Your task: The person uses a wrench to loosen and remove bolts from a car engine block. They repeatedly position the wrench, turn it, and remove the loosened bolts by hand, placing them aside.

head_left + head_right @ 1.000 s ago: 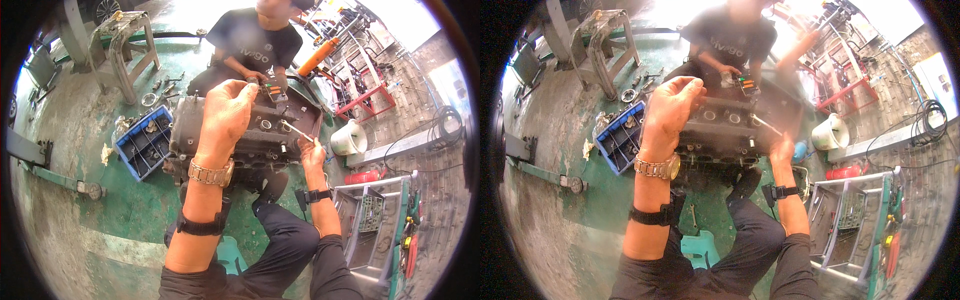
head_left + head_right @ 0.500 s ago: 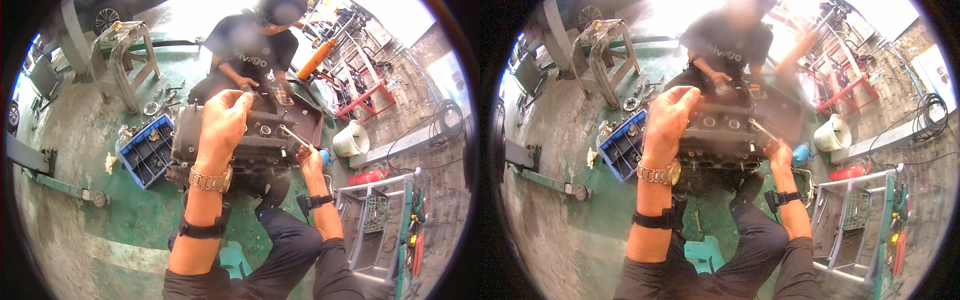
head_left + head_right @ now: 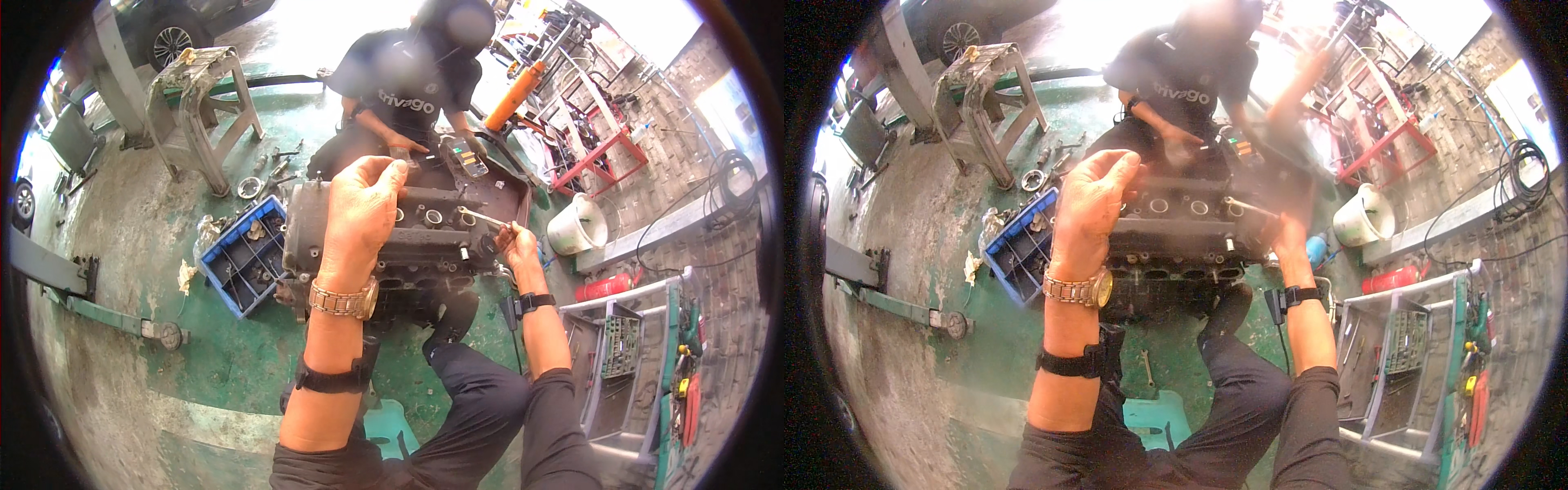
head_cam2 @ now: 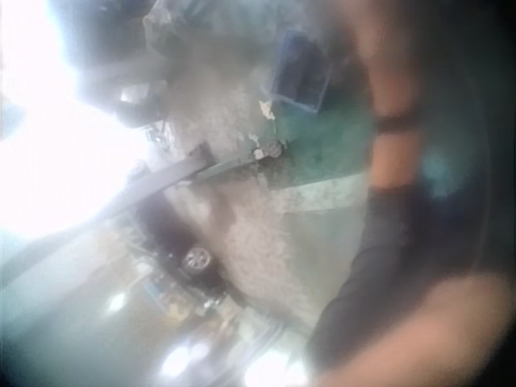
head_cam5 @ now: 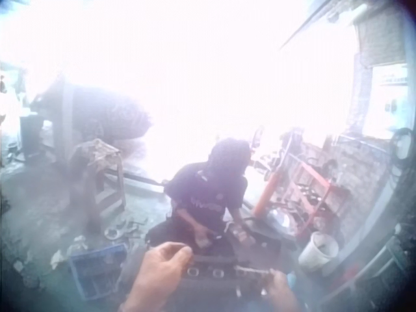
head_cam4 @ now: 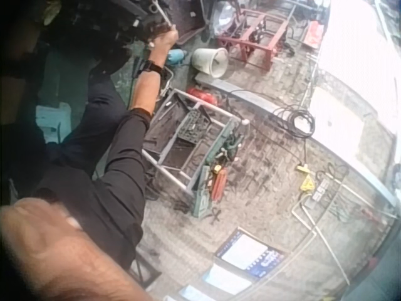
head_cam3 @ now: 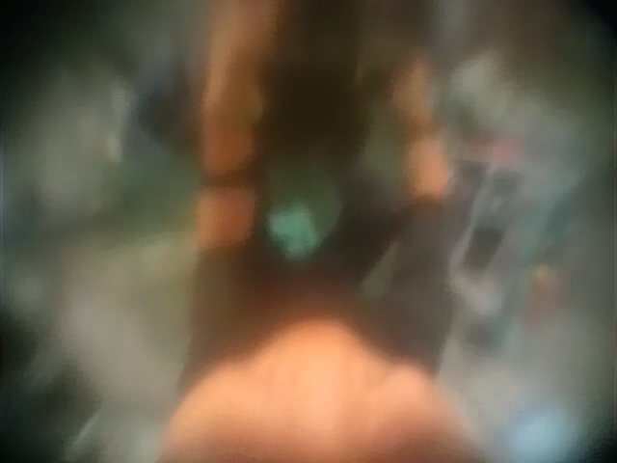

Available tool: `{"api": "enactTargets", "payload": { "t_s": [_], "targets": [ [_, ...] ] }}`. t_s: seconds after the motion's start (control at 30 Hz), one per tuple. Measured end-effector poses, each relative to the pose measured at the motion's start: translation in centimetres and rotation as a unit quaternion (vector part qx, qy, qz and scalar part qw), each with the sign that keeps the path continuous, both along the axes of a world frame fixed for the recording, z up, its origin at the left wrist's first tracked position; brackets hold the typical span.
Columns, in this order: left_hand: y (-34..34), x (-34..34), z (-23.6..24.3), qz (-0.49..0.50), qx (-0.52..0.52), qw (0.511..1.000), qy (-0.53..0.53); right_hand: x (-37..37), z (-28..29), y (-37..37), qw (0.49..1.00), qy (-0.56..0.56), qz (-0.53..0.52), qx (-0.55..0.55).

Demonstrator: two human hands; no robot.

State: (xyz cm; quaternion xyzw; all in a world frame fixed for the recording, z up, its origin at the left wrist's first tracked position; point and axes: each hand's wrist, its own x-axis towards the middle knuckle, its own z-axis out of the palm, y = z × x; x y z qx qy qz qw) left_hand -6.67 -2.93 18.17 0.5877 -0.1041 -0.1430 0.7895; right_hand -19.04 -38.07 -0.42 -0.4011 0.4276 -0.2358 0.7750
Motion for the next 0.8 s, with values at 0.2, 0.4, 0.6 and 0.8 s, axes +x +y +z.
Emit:
{"api": "enactTargets", "payload": {
  "t_s": [0.2,0.4,0.6,0.8],
  "targets": [
    [0.1,0.0,0.2,0.000,0.009,1.000,0.008,0.9,0.2,-1.1,1.000,0.001,0.019,-0.020],
    [0.2,0.1,-0.1,-0.009,0.029,1.000,0.001,1.2,-1.5,-3.7,0.999,0.011,0.052,-0.009],
    [0.5,0.5,-0.2,-0.012,0.035,0.999,0.002,2.9,-5.7,-7.1,0.949,0.101,0.104,-0.279],
    [0.4,0.4,0.0,0.002,-0.007,1.000,0.029,2.5,-6.5,-8.3,0.966,0.119,0.090,-0.212]
  ]
}}
